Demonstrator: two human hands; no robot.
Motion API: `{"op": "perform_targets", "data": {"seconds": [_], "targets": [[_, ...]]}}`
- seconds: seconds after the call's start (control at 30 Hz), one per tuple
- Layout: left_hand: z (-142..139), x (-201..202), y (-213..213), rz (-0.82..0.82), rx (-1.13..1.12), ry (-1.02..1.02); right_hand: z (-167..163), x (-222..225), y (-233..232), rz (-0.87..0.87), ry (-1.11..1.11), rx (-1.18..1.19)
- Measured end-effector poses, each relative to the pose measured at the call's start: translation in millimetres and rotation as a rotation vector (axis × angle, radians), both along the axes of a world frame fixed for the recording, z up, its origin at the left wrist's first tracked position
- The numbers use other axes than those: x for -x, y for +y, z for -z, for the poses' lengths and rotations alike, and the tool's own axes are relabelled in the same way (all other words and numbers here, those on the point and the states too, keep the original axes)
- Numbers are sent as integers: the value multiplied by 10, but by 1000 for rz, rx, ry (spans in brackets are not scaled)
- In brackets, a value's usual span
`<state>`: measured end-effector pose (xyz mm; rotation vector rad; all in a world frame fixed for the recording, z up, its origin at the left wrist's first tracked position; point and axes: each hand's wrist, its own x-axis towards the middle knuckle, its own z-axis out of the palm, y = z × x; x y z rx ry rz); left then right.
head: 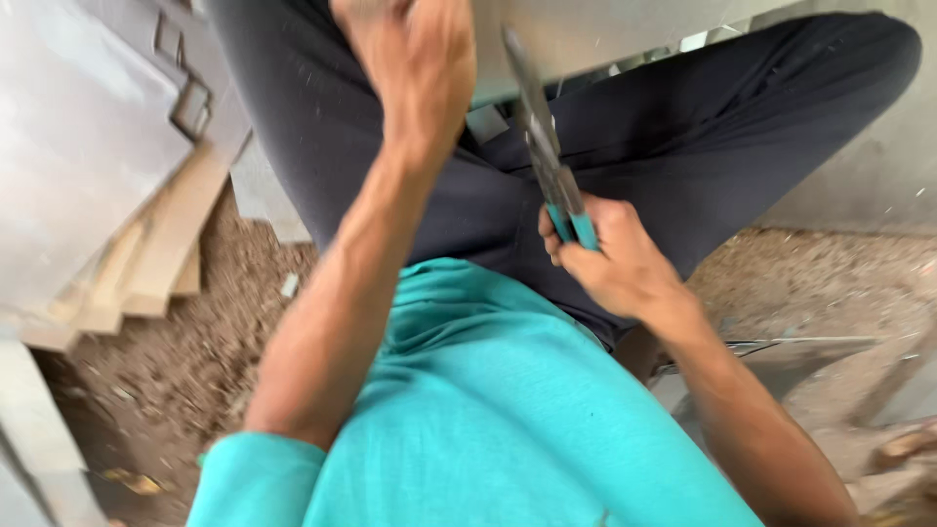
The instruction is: The person sits on the ground and uses tin snips to cut a rectangular metal sheet. They repeatedly trim the edges of the sheet, removing small strips of metal and discarding them on the floor.
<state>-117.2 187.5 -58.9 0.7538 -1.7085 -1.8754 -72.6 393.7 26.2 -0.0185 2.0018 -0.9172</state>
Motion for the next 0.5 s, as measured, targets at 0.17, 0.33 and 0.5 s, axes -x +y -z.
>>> {"op": "perform_targets", "data": {"seconds": [0.17, 0.33, 0.5], "targets": [[-50, -51, 853, 81, -193, 32, -308, -212, 633, 304, -159, 157], [-330, 54, 1381, 619, -573, -21, -233, -634, 888, 607, 1, 105], [-255, 28, 1649, 600, -479, -136, -81, -583, 779, 707, 23, 186]]}}
